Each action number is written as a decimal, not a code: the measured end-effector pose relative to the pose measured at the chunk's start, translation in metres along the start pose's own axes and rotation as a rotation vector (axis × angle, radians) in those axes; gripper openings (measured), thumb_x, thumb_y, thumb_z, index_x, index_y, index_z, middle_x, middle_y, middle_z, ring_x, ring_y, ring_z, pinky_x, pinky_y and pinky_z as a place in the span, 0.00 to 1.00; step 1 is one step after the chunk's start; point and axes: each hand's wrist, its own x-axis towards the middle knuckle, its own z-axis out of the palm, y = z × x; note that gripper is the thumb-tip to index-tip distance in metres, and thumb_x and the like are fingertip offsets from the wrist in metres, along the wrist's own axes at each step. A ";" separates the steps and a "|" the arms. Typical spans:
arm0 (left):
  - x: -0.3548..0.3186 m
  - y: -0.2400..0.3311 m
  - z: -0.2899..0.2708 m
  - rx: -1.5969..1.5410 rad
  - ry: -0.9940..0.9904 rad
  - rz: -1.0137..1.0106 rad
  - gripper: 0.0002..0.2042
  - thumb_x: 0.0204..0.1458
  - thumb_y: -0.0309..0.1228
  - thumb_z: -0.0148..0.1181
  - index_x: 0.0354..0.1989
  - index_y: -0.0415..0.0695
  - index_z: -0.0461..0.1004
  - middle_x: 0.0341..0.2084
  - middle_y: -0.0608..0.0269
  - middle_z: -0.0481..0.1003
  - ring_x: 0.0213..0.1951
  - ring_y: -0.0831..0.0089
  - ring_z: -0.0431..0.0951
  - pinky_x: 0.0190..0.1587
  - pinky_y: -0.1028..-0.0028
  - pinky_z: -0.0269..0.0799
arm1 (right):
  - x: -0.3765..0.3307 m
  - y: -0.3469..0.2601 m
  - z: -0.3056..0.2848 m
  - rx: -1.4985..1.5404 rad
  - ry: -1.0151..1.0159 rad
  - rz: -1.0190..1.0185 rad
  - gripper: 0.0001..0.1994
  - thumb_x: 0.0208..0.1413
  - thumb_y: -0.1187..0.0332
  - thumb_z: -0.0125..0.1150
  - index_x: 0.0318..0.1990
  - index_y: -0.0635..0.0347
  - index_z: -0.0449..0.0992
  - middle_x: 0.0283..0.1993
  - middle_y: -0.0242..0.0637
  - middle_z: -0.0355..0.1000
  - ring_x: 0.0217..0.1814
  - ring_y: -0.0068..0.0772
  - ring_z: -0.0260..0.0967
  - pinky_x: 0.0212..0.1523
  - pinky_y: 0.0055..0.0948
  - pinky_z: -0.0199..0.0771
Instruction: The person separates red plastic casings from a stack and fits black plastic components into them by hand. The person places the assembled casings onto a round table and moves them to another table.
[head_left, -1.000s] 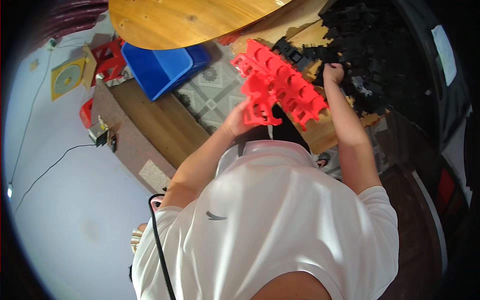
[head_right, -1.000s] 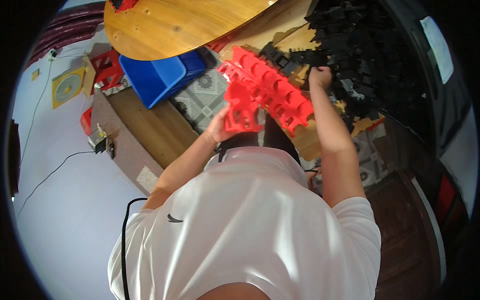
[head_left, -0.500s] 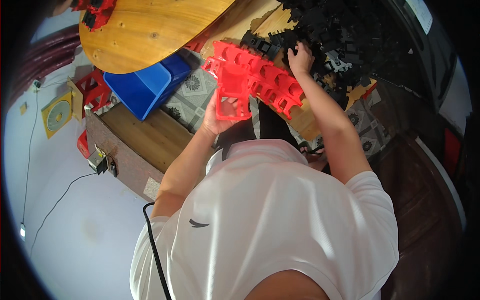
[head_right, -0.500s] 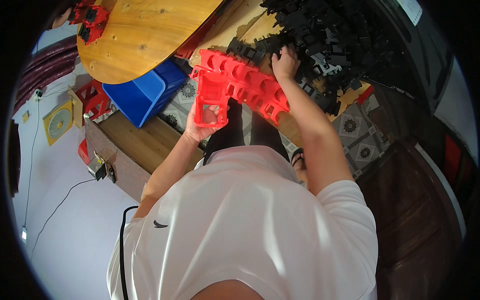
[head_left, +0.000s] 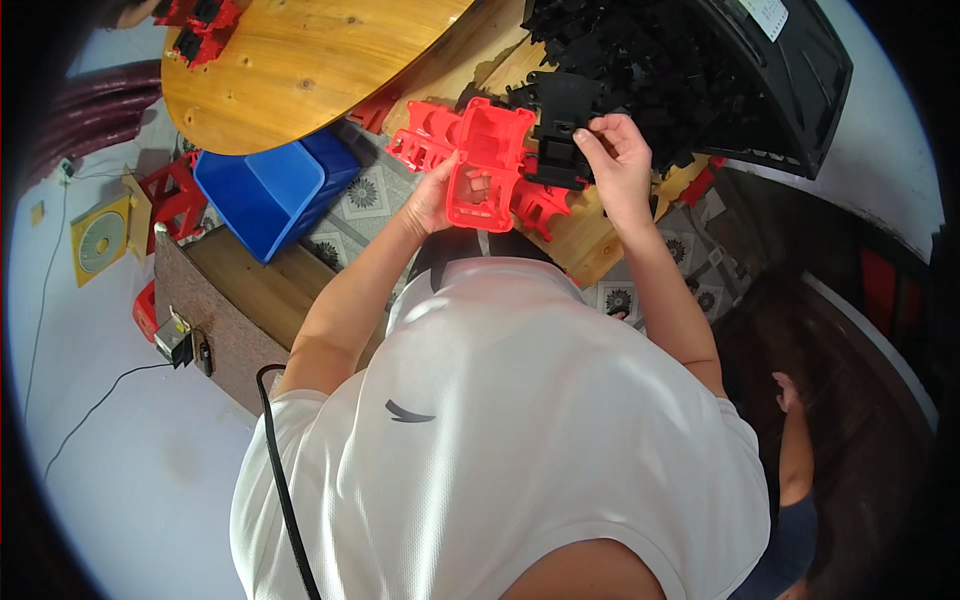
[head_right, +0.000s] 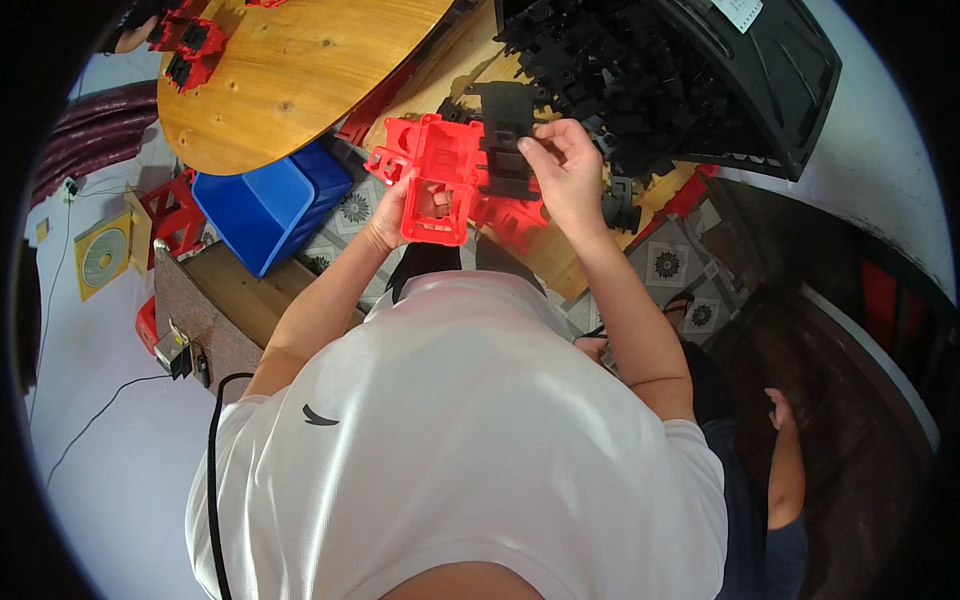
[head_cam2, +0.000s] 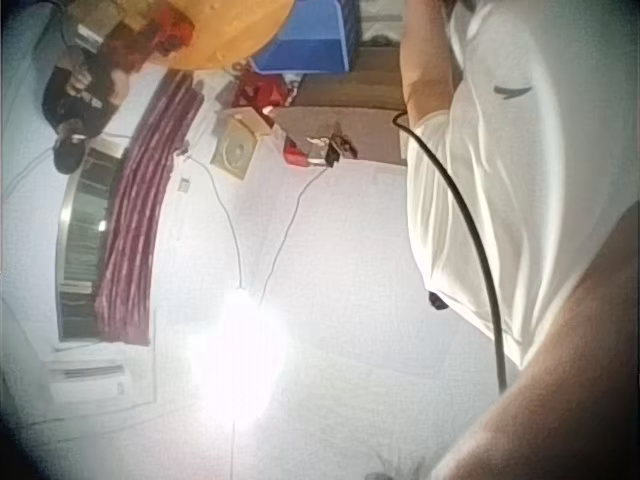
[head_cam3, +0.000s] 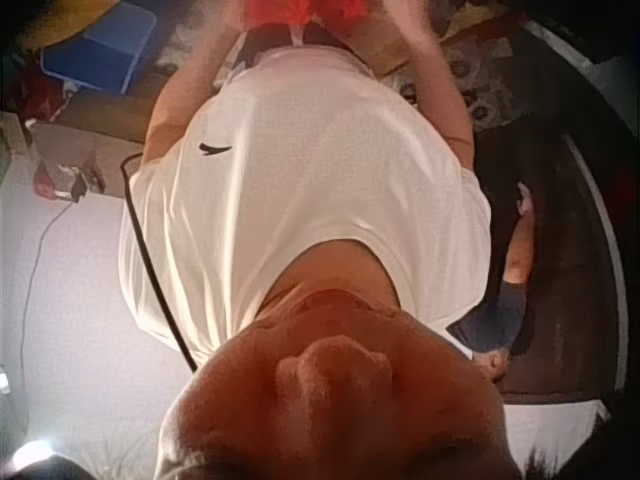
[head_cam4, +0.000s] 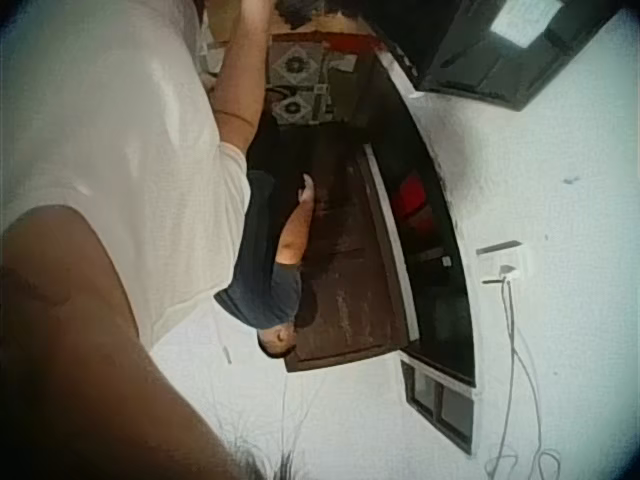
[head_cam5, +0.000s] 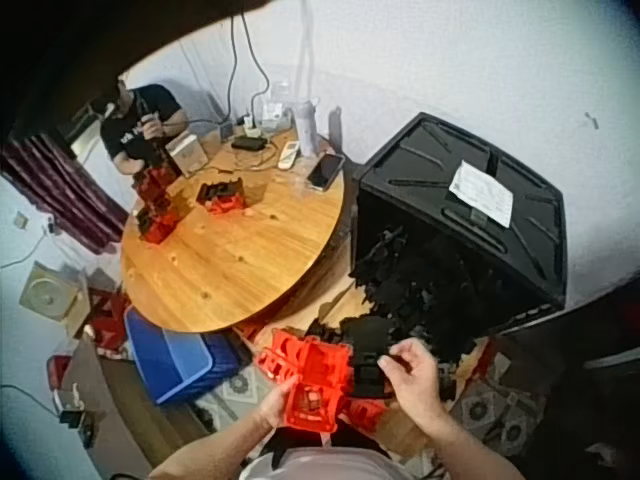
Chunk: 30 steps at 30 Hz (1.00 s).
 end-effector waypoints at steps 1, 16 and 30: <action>0.001 0.000 0.005 0.010 0.039 0.003 0.30 0.53 0.54 0.42 0.55 0.42 0.61 0.49 0.53 0.67 0.50 0.60 0.68 0.54 0.57 0.61 | 0.000 -0.001 0.000 -0.004 0.083 -0.010 0.09 0.47 0.78 0.60 0.34 0.62 0.66 0.30 0.29 0.68 0.31 0.14 0.63 0.33 0.15 0.64; -0.002 -0.014 0.022 0.050 0.202 0.130 0.27 0.54 0.54 0.42 0.55 0.48 0.62 0.46 0.58 0.68 0.47 0.63 0.70 0.51 0.58 0.66 | -0.008 0.011 0.058 0.106 0.040 0.217 0.15 0.48 0.77 0.59 0.42 0.70 0.63 0.33 0.40 0.72 0.34 0.21 0.69 0.35 0.19 0.69; -0.042 -0.003 0.015 0.093 0.268 0.139 0.22 0.54 0.52 0.45 0.48 0.48 0.68 0.35 0.67 0.73 0.33 0.76 0.72 0.34 0.74 0.71 | -0.005 -0.034 0.061 -0.775 -0.101 -0.220 0.17 0.42 0.66 0.67 0.36 0.67 0.70 0.38 0.40 0.72 0.40 0.30 0.69 0.41 0.27 0.68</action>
